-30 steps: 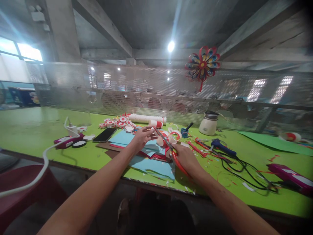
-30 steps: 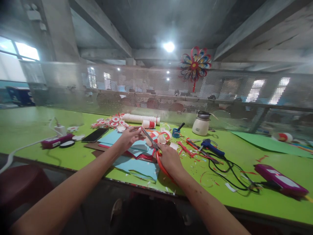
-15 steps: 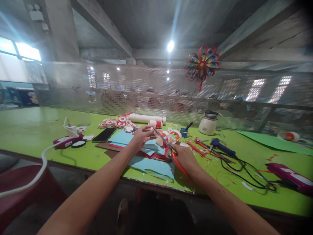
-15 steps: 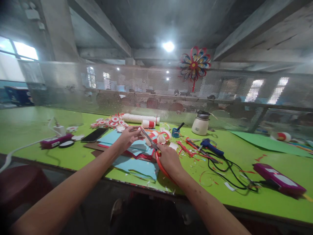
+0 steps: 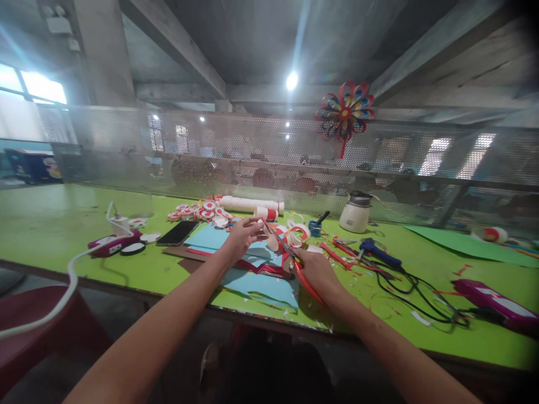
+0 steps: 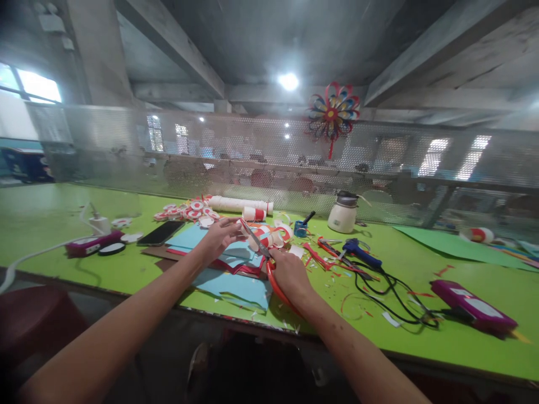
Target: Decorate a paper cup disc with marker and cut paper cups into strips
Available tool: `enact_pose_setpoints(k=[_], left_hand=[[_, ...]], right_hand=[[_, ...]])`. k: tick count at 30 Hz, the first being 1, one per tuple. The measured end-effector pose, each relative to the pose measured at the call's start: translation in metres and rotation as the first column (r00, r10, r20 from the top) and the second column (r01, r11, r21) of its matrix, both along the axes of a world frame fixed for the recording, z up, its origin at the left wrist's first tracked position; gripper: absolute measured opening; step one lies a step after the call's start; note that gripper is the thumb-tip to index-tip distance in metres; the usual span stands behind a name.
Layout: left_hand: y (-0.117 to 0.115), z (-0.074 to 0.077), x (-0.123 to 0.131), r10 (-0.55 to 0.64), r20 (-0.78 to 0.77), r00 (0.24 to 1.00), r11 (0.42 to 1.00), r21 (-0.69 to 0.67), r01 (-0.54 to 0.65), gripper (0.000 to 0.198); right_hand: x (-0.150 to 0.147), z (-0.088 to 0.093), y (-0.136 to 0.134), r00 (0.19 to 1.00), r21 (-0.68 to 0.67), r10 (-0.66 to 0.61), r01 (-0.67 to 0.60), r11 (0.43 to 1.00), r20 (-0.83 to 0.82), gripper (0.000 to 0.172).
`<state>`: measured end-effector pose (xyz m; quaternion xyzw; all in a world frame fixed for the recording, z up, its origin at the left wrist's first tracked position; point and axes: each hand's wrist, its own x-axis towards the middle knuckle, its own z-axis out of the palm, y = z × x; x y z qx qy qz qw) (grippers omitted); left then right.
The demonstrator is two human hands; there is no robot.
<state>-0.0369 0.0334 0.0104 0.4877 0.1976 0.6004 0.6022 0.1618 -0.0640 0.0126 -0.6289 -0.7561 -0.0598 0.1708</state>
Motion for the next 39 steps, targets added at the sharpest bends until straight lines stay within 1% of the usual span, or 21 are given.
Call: enact_pose_setpoints(k=[5,12,23,39], left_hand=[[0.0002,0.0012,-0.0016,-0.004,0.005,1.000,1.000,0.000,0.004,0.033],[0.0029,0.0005,-0.0019,0.004,-0.008,1.000,1.000,-0.017,-0.004,0.034],[0.0010,0.0003,-0.0008,-0.003,-0.021,1.000,1.000,-0.017,0.003,0.032],[0.0028,-0.0006,-0.0002,0.003,0.014,1.000,0.999,-0.041,-0.002,0.033]], right_hand=[[0.0002,-0.0002,0.0004,0.999,0.029,0.034,-0.034,0.999,-0.021,0.034],[0.0025,-0.0042,0.0055,0.998,0.024,0.060,-0.060,0.998,-0.028,0.033],[0.0024,-0.0027,0.0041,0.999,0.009,0.033,-0.033,0.999,-0.017,0.038],[0.0001,-0.0007,0.0007,1.000,0.003,0.007,-0.007,1.000,-0.005,0.032]])
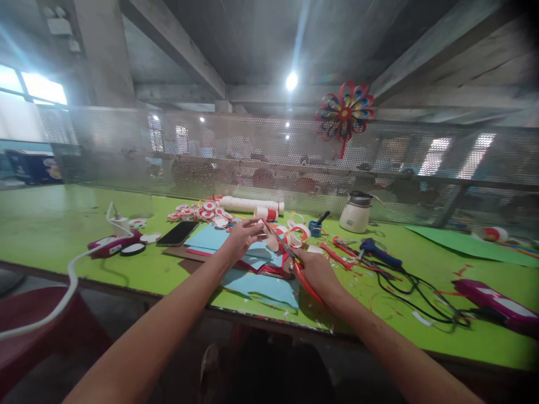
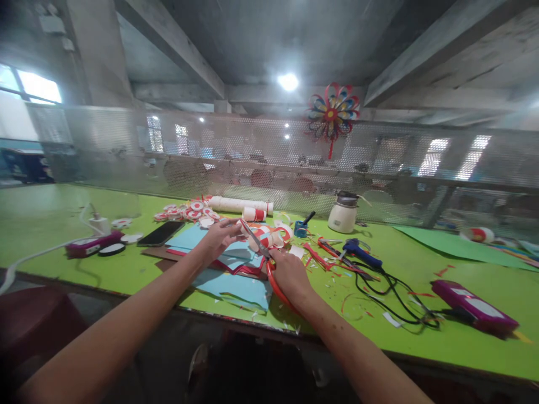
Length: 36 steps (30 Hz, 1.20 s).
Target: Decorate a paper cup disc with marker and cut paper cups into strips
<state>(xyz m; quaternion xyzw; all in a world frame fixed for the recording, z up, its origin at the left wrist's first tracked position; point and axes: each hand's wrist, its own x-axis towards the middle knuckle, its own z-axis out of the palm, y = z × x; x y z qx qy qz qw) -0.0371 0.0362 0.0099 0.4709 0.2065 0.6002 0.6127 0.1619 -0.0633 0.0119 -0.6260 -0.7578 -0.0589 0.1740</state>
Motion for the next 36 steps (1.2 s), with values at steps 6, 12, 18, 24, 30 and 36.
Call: enact_pose_setpoints(k=[6,12,18,24,30,36], left_hand=[[0.0007,0.0000,-0.0017,0.018,-0.021,1.000,1.000,-0.009,-0.018,0.038],[-0.0015,-0.0007,-0.0005,0.058,-0.056,0.997,0.998,0.024,-0.057,0.043],[-0.0057,0.0019,0.0020,0.057,-0.061,0.996,0.997,0.050,-0.054,0.045],[-0.0070,0.0029,0.0014,0.031,-0.055,0.998,0.999,0.039,-0.029,0.043],[-0.0042,0.0035,-0.0003,-0.008,-0.039,0.999,1.000,0.004,0.008,0.039],[-0.0013,0.0031,-0.0020,-0.019,-0.011,1.000,1.000,-0.017,0.019,0.031]], right_hand=[[0.0010,-0.0022,0.0017,1.000,0.007,0.025,-0.025,1.000,-0.014,0.034],[0.0021,-0.0021,0.0046,0.999,0.002,0.041,-0.041,0.999,-0.022,0.036],[0.0011,0.0002,0.0017,1.000,-0.006,0.020,-0.020,1.000,-0.020,0.038],[0.0000,0.0008,0.0016,1.000,-0.026,0.000,0.000,1.000,-0.005,0.039],[0.0009,0.0019,0.0000,1.000,-0.025,-0.012,0.012,1.000,0.006,0.036],[0.0004,0.0010,0.0004,1.000,0.007,0.020,-0.020,1.000,-0.004,0.031]])
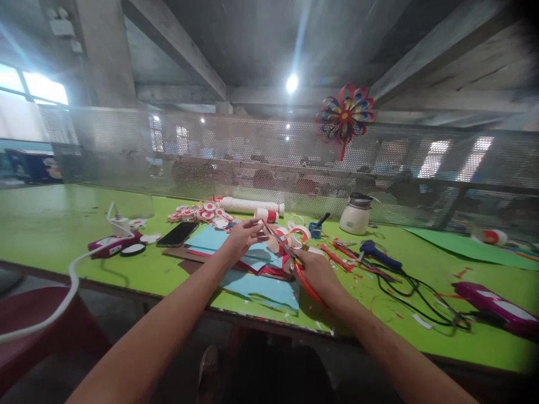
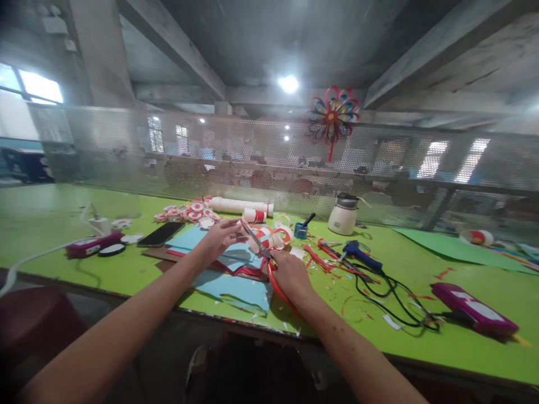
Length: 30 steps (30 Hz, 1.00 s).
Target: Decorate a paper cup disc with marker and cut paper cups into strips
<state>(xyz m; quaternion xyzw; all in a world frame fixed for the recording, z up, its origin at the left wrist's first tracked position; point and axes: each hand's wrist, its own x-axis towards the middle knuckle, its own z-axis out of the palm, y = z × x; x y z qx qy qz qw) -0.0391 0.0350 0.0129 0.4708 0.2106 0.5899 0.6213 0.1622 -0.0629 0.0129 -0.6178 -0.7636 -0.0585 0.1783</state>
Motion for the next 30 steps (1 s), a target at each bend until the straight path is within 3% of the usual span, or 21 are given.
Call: enact_pose_setpoints(k=[23,30], left_hand=[[-0.0003,-0.0053,0.0043,0.021,0.015,1.000,0.999,0.028,-0.022,0.042],[0.0012,-0.0038,0.0014,0.004,0.009,1.000,1.000,0.012,-0.004,0.034]], right_hand=[[-0.0013,0.0016,-0.0007,0.998,-0.040,-0.042,0.043,0.998,0.040,0.032],[0.0001,0.0011,-0.0009,1.000,-0.020,-0.020,0.021,1.000,0.022,0.030]])
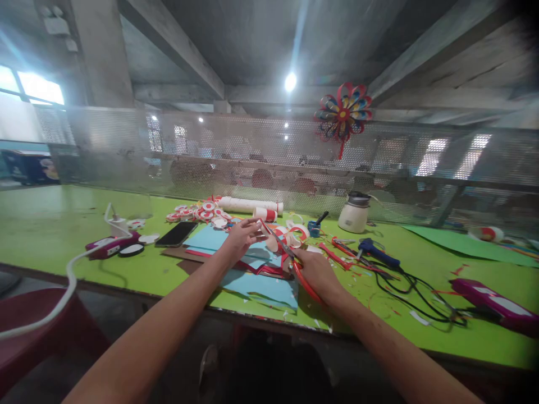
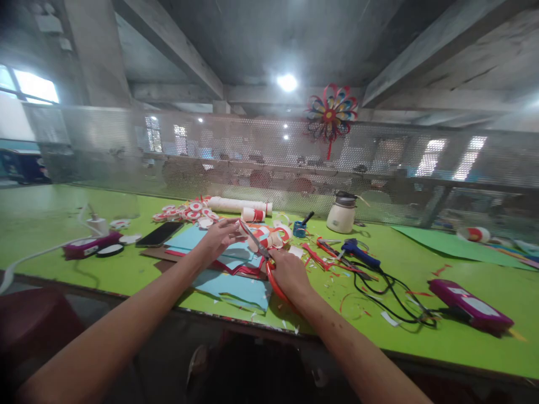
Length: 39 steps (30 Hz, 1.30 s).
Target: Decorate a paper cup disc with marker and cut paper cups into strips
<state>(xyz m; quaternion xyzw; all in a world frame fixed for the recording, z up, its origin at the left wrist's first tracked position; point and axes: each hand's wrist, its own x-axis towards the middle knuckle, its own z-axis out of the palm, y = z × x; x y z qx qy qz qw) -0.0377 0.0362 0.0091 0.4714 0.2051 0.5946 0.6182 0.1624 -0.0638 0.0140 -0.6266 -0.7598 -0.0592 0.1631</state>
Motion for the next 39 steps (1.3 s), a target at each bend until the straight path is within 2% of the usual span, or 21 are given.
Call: enact_pose_setpoints(k=[11,24,32,39], left_hand=[[0.0003,0.0004,-0.0021,-0.019,-0.024,1.000,0.999,-0.028,0.019,0.027],[-0.0038,0.0014,0.0002,-0.008,-0.024,1.000,1.000,0.003,0.008,0.030],[-0.0024,0.0008,0.0017,-0.023,-0.004,1.000,1.000,-0.006,0.023,0.025],[-0.0042,0.0026,0.0001,-0.019,0.004,1.000,1.000,-0.017,0.019,0.031]], right_hand=[[0.0019,-0.0053,0.0047,0.997,0.025,0.064,-0.063,0.998,-0.034,0.028],[-0.0003,-0.0018,0.0004,1.000,0.024,0.004,-0.005,1.000,0.011,0.028],[-0.0027,0.0010,-0.0017,0.999,0.005,-0.020,0.020,1.000,0.044,0.031],[-0.0010,-0.0002,-0.0001,0.999,0.019,-0.015,0.014,1.000,0.040,0.031]])
